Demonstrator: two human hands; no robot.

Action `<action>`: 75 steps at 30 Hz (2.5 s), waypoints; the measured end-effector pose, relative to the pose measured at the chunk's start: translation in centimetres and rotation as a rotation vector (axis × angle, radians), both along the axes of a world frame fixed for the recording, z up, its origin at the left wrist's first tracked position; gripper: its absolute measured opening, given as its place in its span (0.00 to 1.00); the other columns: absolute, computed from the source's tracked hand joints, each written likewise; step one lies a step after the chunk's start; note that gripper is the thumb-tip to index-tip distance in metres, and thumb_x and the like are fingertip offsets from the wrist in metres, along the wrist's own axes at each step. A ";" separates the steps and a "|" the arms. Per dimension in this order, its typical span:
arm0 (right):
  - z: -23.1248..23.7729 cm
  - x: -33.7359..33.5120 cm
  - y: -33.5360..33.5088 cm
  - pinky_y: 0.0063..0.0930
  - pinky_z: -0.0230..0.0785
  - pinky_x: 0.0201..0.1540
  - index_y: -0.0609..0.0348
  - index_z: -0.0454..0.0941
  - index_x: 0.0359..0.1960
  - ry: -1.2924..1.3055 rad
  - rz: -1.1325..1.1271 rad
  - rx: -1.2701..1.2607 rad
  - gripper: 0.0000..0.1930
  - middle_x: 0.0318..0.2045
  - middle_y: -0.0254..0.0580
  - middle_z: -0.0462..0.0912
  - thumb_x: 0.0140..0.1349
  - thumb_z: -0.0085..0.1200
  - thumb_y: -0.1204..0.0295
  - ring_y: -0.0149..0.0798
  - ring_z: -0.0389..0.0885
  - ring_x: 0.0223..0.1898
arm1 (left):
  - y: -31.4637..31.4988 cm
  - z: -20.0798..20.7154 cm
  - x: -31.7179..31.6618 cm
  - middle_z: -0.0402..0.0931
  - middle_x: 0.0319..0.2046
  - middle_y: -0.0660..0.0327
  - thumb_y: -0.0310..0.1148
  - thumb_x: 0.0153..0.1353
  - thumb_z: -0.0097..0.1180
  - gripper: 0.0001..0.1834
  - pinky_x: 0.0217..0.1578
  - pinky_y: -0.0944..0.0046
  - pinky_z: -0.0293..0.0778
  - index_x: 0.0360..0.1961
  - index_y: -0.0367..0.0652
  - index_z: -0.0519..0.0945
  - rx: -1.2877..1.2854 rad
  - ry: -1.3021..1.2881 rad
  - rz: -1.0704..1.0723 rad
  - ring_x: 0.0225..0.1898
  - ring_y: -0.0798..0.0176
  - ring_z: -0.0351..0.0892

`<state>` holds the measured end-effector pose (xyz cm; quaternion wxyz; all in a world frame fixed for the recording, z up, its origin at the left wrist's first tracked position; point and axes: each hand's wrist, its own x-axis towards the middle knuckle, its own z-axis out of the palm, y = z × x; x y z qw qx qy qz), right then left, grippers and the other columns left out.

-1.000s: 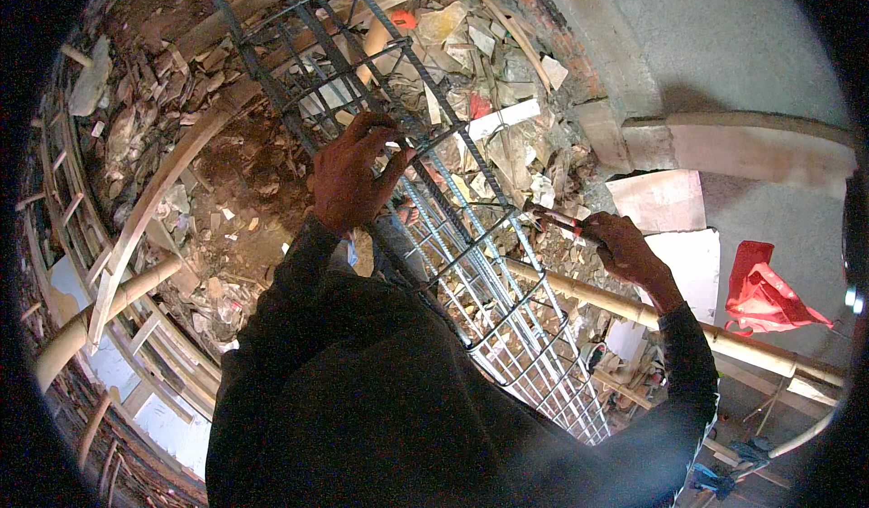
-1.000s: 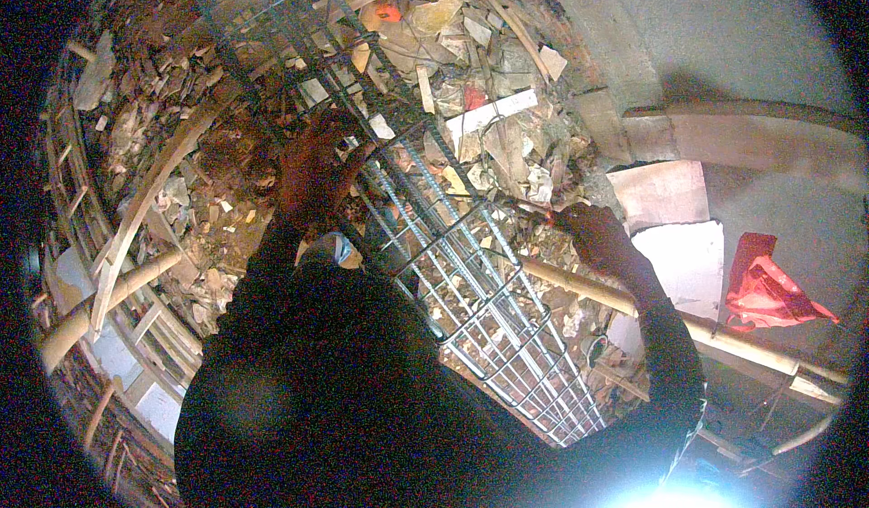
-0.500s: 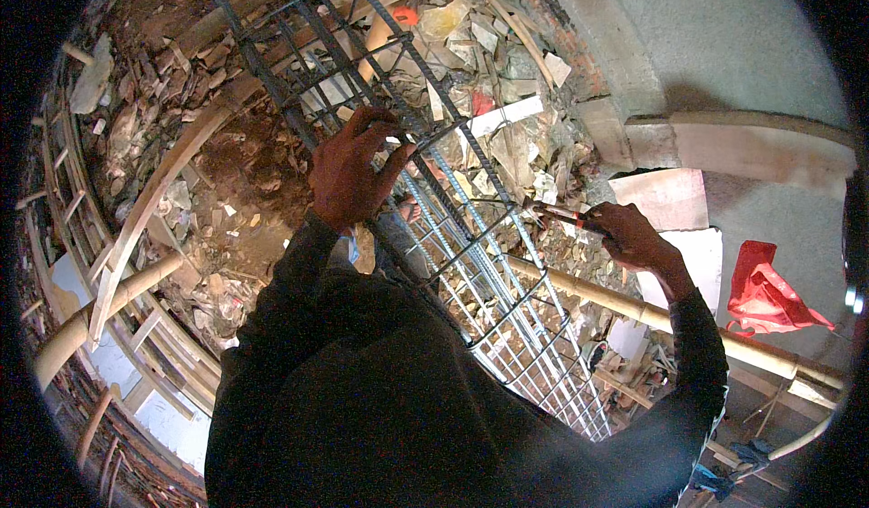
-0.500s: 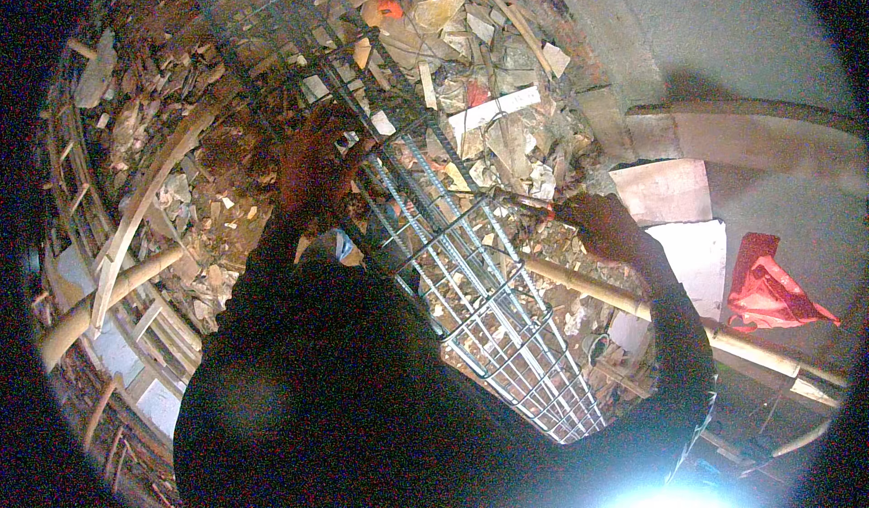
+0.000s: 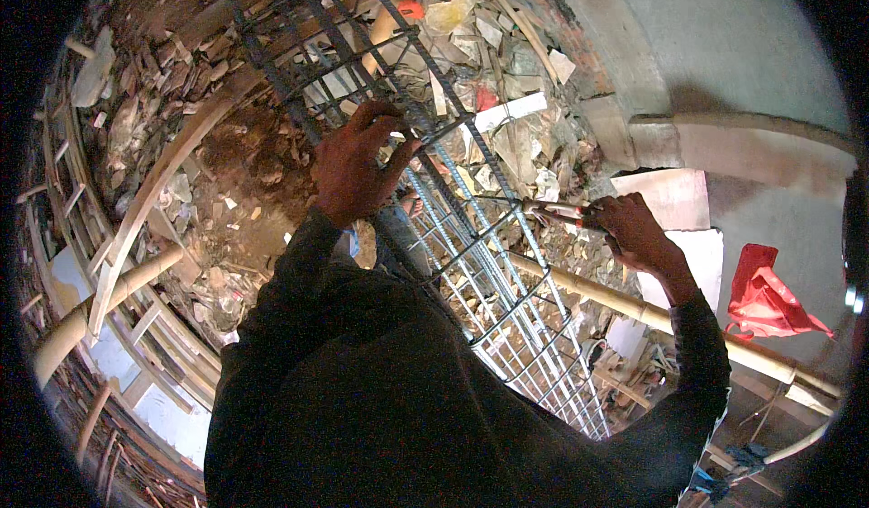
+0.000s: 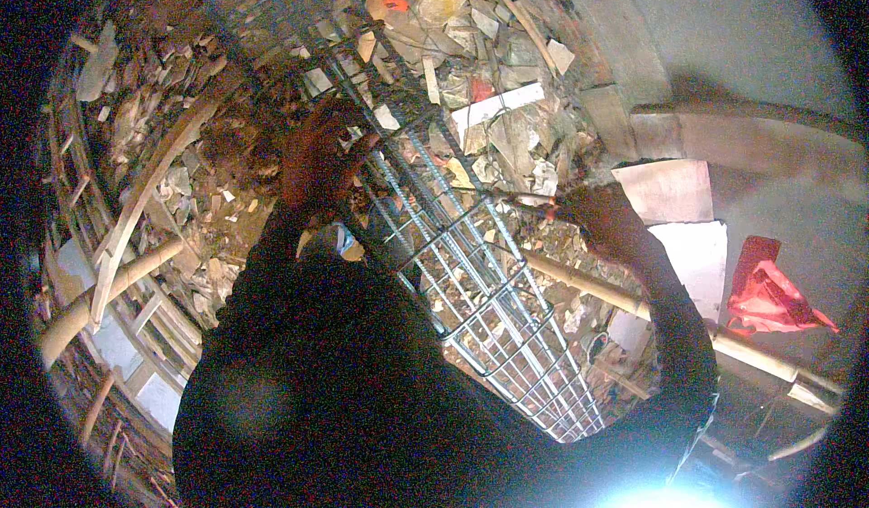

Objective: The person assembles a rebar cage by tying intersecting steel bars with wire using pliers. They repeatedly wrap wire around intersections and twist it tight, then move along the cage to secure additional joints. The work occurs on a construction site floor with debris and bamboo supports visible.

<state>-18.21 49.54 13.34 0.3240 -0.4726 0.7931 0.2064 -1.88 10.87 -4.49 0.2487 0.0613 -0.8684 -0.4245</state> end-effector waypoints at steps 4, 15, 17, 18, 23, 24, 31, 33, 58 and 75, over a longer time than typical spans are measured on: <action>0.5 -0.6 -1.9 0.48 0.68 0.62 0.50 0.82 0.57 0.101 0.147 0.139 0.23 0.54 0.46 0.84 0.58 0.69 0.74 0.50 0.80 0.56 | 0.0 0.1 0.0 0.84 0.50 0.59 0.40 0.64 0.72 0.12 0.42 0.50 0.82 0.42 0.46 0.86 0.001 -0.050 -0.006 0.44 0.48 0.88; 1.8 -2.5 -5.6 0.50 0.80 0.40 0.57 0.78 0.46 -0.263 -0.399 0.253 0.20 0.33 0.49 0.89 0.63 0.71 0.57 0.53 0.89 0.35 | 0.0 0.3 0.2 0.83 0.50 0.58 0.42 0.65 0.71 0.13 0.44 0.49 0.82 0.44 0.46 0.87 0.007 -0.054 -0.011 0.47 0.48 0.88; 1.9 -3.6 -5.6 0.43 0.79 0.35 0.59 0.81 0.39 -0.492 -0.542 0.296 0.22 0.26 0.43 0.89 0.53 0.80 0.59 0.43 0.89 0.27 | 0.0 0.4 0.2 0.83 0.50 0.58 0.42 0.65 0.70 0.13 0.44 0.49 0.82 0.44 0.46 0.87 -0.019 -0.060 0.008 0.47 0.48 0.88; 1.3 -3.9 -5.6 0.37 0.79 0.34 0.59 0.82 0.31 -0.415 -0.492 0.353 0.22 0.22 0.38 0.88 0.44 0.83 0.61 0.36 0.87 0.24 | 0.0 0.5 0.1 0.83 0.50 0.57 0.42 0.65 0.70 0.13 0.45 0.50 0.82 0.44 0.46 0.87 -0.031 -0.064 0.018 0.47 0.48 0.88; 0.0 -3.9 -3.5 0.43 0.79 0.36 0.60 0.81 0.41 -0.158 -0.322 0.232 0.32 0.28 0.44 0.88 0.38 0.85 0.56 0.49 0.87 0.27 | 0.0 0.4 0.1 0.83 0.50 0.58 0.42 0.65 0.70 0.12 0.45 0.50 0.82 0.43 0.46 0.88 -0.005 -0.052 0.007 0.47 0.48 0.88; -0.2 -3.5 -2.9 0.45 0.79 0.37 0.60 0.80 0.44 -0.032 -0.181 0.150 0.34 0.29 0.45 0.88 0.39 0.84 0.56 0.52 0.87 0.29 | 0.0 0.3 0.1 0.83 0.50 0.58 0.41 0.65 0.70 0.12 0.45 0.51 0.82 0.44 0.46 0.88 -0.006 -0.063 0.004 0.47 0.48 0.88; -1.8 -1.6 1.0 0.53 0.70 0.65 0.56 0.75 0.66 0.452 0.381 -0.266 0.32 0.55 0.50 0.83 0.58 0.64 0.67 0.52 0.81 0.58 | 0.2 -0.1 0.0 0.84 0.51 0.58 0.42 0.65 0.70 0.13 0.44 0.50 0.82 0.44 0.46 0.87 0.022 -0.065 0.006 0.46 0.49 0.88; -2.3 -1.0 1.6 0.55 0.70 0.65 0.57 0.73 0.69 0.540 0.350 -0.287 0.28 0.57 0.51 0.82 0.66 0.56 0.68 0.53 0.81 0.59 | 0.2 -0.1 -0.1 0.84 0.51 0.58 0.42 0.65 0.71 0.13 0.43 0.50 0.82 0.44 0.46 0.87 0.063 -0.116 0.000 0.45 0.49 0.88; -1.6 -3.9 -1.6 0.44 0.78 0.33 0.52 0.81 0.50 -0.330 -0.370 0.244 0.15 0.24 0.41 0.82 0.75 0.56 0.55 0.46 0.84 0.26 | 0.4 1.9 -0.1 0.82 0.50 0.55 0.39 0.62 0.72 0.16 0.50 0.45 0.77 0.48 0.46 0.86 -0.098 -0.048 0.047 0.53 0.44 0.82; 0.4 -1.1 -0.9 0.54 0.81 0.50 0.59 0.84 0.54 0.127 -0.240 0.208 0.34 0.40 0.55 0.89 0.46 0.81 0.59 0.58 0.88 0.42 | 28.2 1.6 -10.4 0.83 0.27 0.49 0.31 0.59 0.66 0.45 0.25 0.44 0.81 0.74 0.31 0.57 0.022 -0.023 -0.561 0.28 0.40 0.87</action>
